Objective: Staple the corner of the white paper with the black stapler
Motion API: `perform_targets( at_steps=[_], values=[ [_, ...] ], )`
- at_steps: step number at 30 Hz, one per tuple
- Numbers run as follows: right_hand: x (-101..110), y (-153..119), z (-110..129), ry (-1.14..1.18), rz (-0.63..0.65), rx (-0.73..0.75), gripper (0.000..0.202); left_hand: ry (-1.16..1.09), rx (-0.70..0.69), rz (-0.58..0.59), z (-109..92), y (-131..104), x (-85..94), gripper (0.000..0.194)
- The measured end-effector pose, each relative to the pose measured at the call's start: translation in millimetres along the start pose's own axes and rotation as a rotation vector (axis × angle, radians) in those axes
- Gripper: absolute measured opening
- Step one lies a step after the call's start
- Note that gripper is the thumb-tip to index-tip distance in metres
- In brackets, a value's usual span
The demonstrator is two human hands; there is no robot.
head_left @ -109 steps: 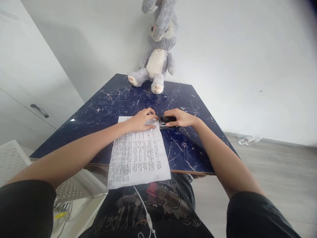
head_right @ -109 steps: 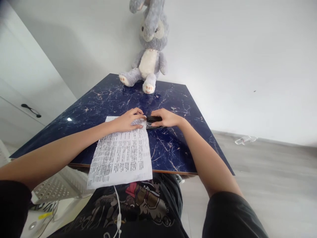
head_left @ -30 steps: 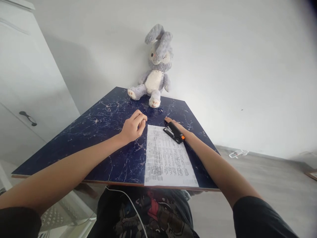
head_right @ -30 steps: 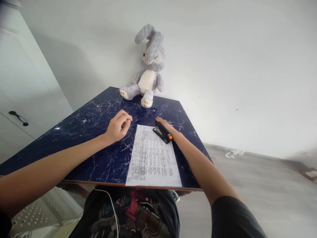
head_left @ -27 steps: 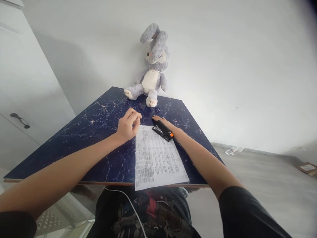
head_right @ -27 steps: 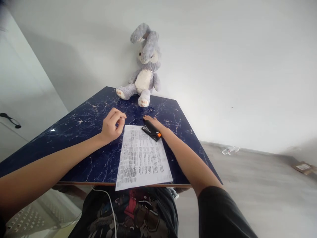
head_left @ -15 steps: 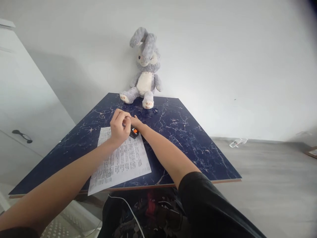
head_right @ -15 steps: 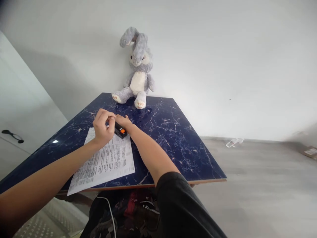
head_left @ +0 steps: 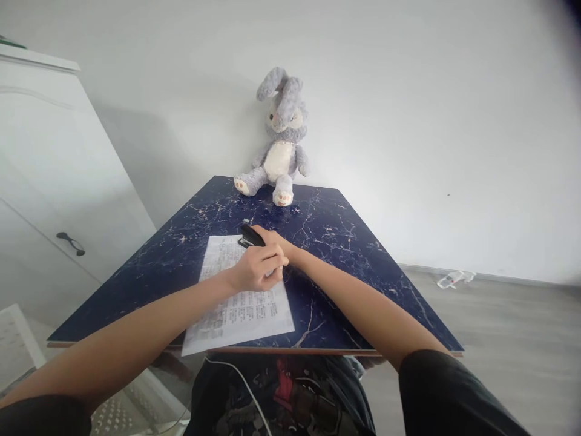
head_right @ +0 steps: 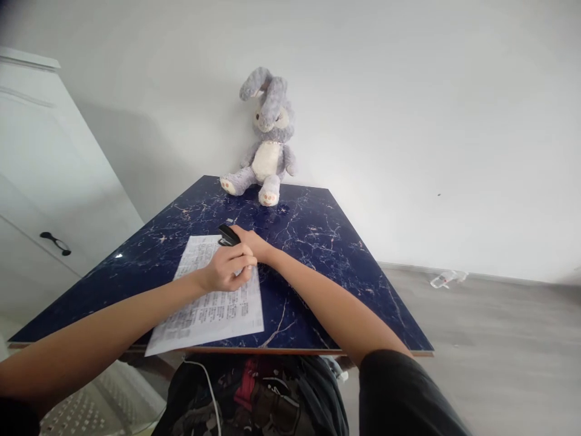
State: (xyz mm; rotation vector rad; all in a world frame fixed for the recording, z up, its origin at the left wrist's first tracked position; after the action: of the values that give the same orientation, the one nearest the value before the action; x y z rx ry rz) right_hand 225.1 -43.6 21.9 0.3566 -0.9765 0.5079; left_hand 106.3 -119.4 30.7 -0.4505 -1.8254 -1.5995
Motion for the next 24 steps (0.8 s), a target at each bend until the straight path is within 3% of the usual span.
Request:
perform_targets(
  at_steps=[3, 8, 12, 17, 21, 24],
  values=[
    [17.2, -28.8, -29.8, 0.009, -0.095, 0.028, 0.055, -0.038, 0.046, 0.075, 2.9, 1.0, -3.1, 0.018],
    [48.3, -73.0, -82.5, -0.023, -0.215, -0.051, 0.035, -0.006, 0.366, 0.206, 24.7, -4.2, -16.7, 0.020],
    [62.2, -80.1, -99.8, -0.046, -0.286, -0.111, 0.025, 0.151, 0.534, 0.335, 39.7, -18.8, -31.9, 0.028],
    [70.6, -78.4, -112.1, 0.032, -0.462, -0.215, 0.026, 0.168, 0.537, 0.438, 52.1, -20.8, -34.7, 0.035],
    [70.6, -81.4, -114.1, 0.082, -0.397, -0.166, 0.027, 0.068, 0.633, 0.506, 76.3, -8.2, -31.5, 0.028],
    [68.2, -81.2, -107.5, 0.136, -0.273, -0.093, 0.027, 0.022, 0.836, 0.424, 89.5, -6.0, -33.9, 0.022]
  ],
)
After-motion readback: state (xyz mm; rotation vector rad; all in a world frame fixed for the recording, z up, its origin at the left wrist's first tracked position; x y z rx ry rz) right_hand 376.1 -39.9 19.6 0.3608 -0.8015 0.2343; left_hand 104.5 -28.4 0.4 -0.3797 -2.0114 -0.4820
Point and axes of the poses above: each hand's wrist, its own y-axis towards the middle knuckle, its own x-axis out of the back of the hand, z = x × y, the point moved 2 cm from there along y, towards the middle knuckle, and after that the axes turned 6 degrees about -x, right-handed, at the moved point
